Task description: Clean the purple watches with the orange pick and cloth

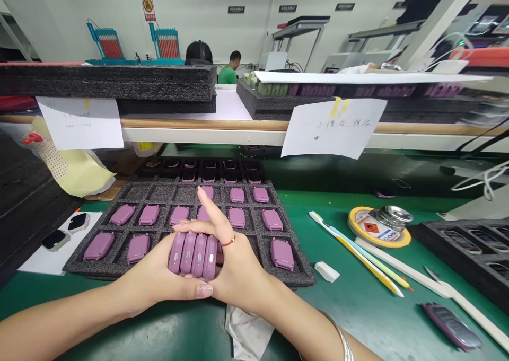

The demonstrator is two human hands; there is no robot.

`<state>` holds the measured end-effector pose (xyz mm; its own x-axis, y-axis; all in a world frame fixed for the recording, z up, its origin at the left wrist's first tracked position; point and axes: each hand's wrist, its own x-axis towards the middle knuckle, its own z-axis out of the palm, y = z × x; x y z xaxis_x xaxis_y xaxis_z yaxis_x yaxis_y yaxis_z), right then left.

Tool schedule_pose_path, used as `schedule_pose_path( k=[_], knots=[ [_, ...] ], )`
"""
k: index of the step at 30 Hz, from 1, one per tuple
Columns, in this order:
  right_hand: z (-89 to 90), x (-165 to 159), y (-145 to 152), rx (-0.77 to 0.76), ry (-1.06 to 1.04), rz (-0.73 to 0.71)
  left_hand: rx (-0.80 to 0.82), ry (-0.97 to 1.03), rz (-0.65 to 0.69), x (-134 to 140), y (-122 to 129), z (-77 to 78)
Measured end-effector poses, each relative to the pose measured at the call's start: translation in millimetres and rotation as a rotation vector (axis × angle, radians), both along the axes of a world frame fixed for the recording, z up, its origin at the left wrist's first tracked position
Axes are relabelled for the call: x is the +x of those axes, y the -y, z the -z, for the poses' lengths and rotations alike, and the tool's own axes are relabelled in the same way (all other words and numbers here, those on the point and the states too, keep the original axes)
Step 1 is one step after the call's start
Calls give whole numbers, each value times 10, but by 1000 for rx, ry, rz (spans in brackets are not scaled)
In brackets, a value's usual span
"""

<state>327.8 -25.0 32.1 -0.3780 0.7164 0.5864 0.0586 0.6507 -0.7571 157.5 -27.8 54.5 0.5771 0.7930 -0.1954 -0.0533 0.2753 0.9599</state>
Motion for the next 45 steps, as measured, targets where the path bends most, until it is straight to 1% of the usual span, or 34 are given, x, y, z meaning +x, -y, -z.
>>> schedule_pose_path(
  k=[4, 7, 9, 12, 13, 14, 15, 16, 17, 18, 20, 23, 25, 26, 28, 30, 31, 32, 34, 36, 38, 40, 42, 45],
  knots=[
    [49, -13, -15, 0, 26, 27, -6, -34, -47, 9, -3, 38],
    [52, -23, -23, -10, 82, 37, 26, -57, -136, 19, -29, 77],
    [-25, 14, -16, -27, 203, 32, 19, -43, -168, 20, -61, 98],
    [-248, 209, 11, -64, 382, 38, -37, -17, -151, 4, -114, 124],
    [-319, 318, 23, -80, 395, 79, -62, -18, -143, -4, -127, 135],
    [-370, 448, 37, -100, 384, 157, -82, -25, -137, -12, -137, 148],
    [-391, 597, 54, -126, 377, 268, -89, -38, -129, -18, -143, 164],
    [-377, 759, 75, -152, 391, 399, -83, -59, -120, -23, -145, 182],
    [-324, 930, 102, -173, 441, 543, -66, -83, -112, -25, -144, 200],
    [-238, 1101, 136, -187, 539, 678, -42, -107, -106, -25, -141, 216],
    [-1, 1415, 221, -141, 766, 828, -2, -150, -99, -19, -131, 237],
    [348, 1720, 361, -106, 811, 886, 13, -198, -94, -1, -118, 232],
    [478, 1780, 433, -65, 785, 905, 22, -217, -91, 8, -111, 218],
    [502, 1768, 460, -41, 768, 923, 27, -220, -92, 11, -107, 212],
    [474, 1661, 500, 8, 725, 978, 32, -220, -98, 14, -98, 204],
    [370, 1448, 531, 65, 670, 1022, 33, -225, -102, 16, -89, 198],
    [301, 1307, 544, 97, 626, 1004, 35, -230, -102, 18, -86, 195],
    [228, 1149, 556, 134, 576, 966, 38, -236, -102, 20, -84, 191],
    [96, 816, 570, 208, 413, 750, 56, -247, -104, 25, -84, 184],
    [8, 523, 560, 287, 354, 616, 88, -261, -110, 29, -86, 182],
    [-27, 327, 519, 349, 342, 533, 117, -259, -115, 32, -88, 188],
    [-24, 237, 452, 365, 335, 489, 132, -244, -114, 34, -88, 195],
    [-9, 219, 377, 359, 337, 475, 130, -242, -116, 37, -85, 196],
    [7, 225, 298, 396, 342, 518, 113, -257, -146, 50, -77, 184]
  ],
)
